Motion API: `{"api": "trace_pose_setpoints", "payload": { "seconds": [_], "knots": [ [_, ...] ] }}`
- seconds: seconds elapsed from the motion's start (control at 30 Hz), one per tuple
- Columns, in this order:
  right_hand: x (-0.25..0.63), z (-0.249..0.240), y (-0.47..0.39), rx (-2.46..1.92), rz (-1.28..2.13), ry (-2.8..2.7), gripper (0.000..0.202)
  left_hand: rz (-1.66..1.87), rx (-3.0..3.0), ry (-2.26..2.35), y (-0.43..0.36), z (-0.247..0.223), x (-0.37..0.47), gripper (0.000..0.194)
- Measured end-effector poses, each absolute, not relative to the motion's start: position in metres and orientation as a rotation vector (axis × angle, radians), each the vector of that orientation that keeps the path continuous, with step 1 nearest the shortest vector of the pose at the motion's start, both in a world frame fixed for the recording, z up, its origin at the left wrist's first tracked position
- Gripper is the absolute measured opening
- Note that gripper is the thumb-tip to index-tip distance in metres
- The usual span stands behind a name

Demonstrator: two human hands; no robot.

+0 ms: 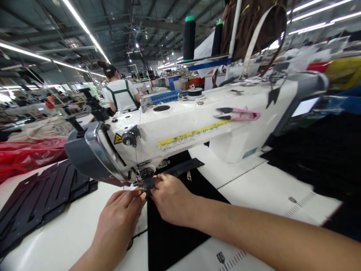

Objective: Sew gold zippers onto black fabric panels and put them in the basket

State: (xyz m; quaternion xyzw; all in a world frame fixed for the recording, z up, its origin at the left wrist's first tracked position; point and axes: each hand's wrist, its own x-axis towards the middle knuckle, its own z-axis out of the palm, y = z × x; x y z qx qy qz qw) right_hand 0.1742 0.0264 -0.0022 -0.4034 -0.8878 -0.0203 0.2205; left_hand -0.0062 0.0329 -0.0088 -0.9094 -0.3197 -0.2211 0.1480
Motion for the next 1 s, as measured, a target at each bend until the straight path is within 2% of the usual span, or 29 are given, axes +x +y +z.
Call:
{"api": "trace_pose_setpoints", "payload": {
  "seconds": [1.0],
  "knots": [
    [0.1731, -0.0052, 0.0289, -1.1, -0.103, -2.405, 0.021, -0.809, -2.624, -0.925, 0.0398, -0.0156, -0.0084, 0.017]
  ]
}}
